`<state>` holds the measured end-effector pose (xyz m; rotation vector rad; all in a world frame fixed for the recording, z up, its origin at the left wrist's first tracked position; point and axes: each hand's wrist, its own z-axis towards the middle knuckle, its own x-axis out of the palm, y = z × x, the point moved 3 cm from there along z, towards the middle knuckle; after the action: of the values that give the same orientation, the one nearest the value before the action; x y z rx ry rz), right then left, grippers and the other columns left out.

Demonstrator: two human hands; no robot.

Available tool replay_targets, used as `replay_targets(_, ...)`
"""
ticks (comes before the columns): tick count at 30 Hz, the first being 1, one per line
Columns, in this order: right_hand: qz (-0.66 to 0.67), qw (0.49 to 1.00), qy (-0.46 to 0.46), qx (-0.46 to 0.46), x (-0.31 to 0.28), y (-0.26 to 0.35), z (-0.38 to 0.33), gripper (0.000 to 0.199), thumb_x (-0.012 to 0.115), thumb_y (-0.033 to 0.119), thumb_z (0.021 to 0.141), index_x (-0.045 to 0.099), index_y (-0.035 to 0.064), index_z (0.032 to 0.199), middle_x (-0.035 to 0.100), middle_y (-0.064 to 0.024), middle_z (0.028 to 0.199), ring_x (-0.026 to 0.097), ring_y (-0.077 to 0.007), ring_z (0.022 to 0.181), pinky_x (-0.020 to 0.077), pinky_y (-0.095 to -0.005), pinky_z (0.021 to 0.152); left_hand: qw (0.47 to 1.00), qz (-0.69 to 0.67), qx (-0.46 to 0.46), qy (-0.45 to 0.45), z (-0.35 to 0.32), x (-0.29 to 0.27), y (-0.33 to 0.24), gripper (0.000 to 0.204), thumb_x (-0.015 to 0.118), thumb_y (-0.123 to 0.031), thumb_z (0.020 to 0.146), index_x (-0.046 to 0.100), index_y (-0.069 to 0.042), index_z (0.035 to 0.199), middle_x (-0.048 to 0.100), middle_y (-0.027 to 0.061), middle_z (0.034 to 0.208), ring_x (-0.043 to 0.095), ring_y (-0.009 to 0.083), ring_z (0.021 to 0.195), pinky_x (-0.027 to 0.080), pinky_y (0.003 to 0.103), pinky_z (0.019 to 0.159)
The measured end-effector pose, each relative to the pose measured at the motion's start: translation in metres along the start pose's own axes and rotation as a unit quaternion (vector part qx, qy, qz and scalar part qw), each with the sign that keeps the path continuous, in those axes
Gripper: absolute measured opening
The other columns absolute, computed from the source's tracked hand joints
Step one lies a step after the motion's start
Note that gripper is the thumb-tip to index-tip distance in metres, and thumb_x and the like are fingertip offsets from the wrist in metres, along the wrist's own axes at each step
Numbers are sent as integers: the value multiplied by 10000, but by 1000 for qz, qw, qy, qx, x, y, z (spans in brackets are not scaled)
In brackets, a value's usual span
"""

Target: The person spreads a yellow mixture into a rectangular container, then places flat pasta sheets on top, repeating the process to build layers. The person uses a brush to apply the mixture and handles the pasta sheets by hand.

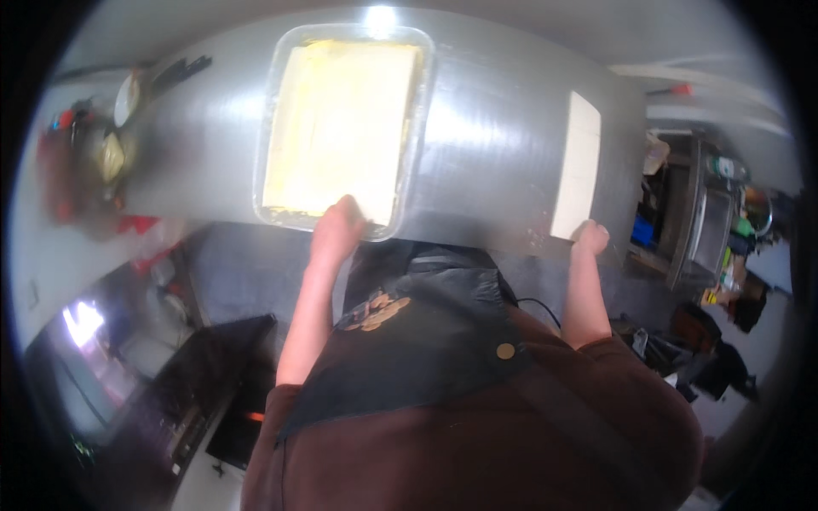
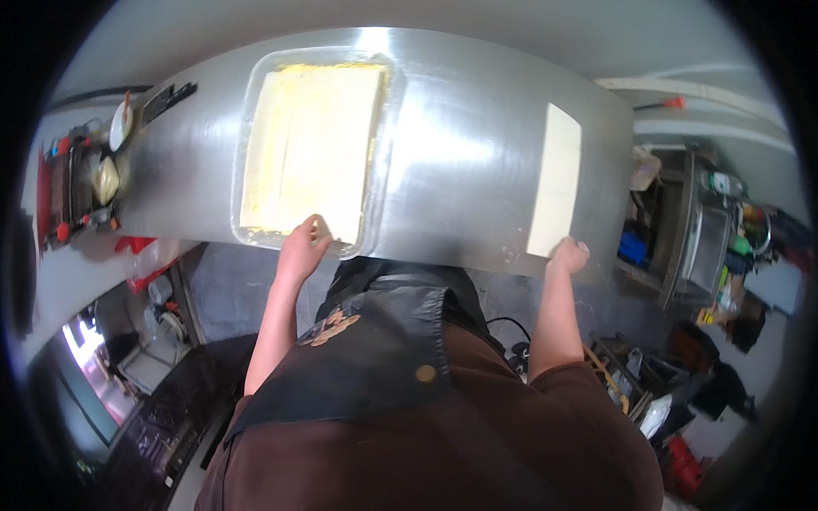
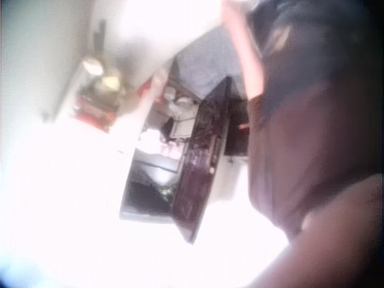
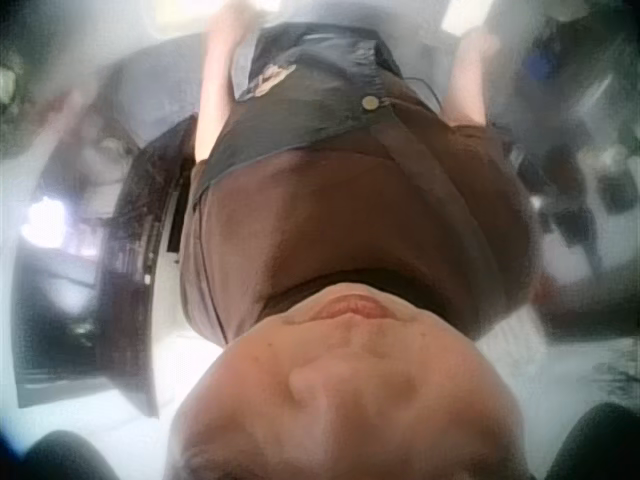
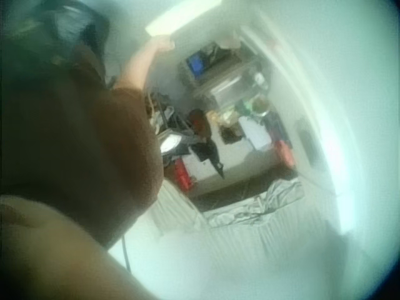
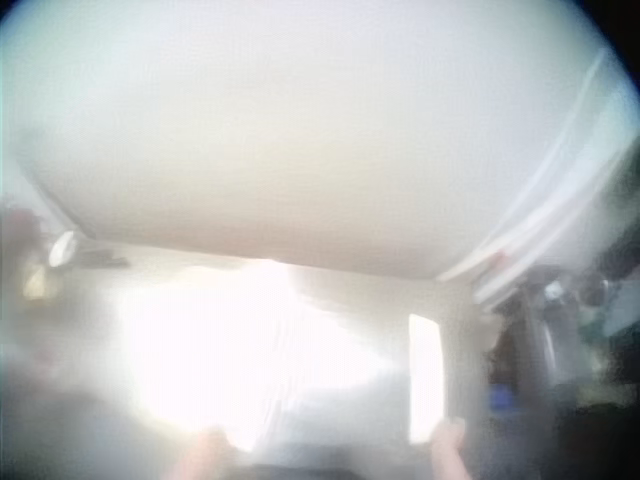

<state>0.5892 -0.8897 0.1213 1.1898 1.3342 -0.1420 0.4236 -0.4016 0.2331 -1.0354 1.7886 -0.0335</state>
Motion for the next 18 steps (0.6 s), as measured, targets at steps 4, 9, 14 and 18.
replay_targets(4,155,968,41,193,-1,-24,-24,128,556,32,716,548,-39,822,570,-112,664,568,-212,592,458,-381,585,999,-36,-26,-8,4,7,17,393,616,-166,744,516,-2,1087,579,212,990,570,328,915,455,388,789)
replay_targets(9,381,860,122,318,27,-59,-4,55,584,53,759,549,15,780,519,-64,604,515,-141,512,456,-358,538,999,-47,11,16,8,5,28,465,626,-158,750,497,-3,1169,595,191,1009,612,259,877,480,330,761)
replay_targets(14,127,987,-92,18,17,12,-36,191,610,95,737,557,-48,852,596,-175,790,602,-264,690,487,-379,633,996,-58,62,-2,1,-11,45,441,620,-148,757,508,-20,1164,567,179,1064,602,246,883,477,328,765)
replay_targets(18,413,895,-113,123,39,33,-12,273,554,50,779,534,-134,979,590,-205,975,614,-279,804,520,-370,676,992,-108,64,-17,-4,-33,54,401,611,-131,748,527,-9,1121,540,181,1085,569,284,919,450,347,813)
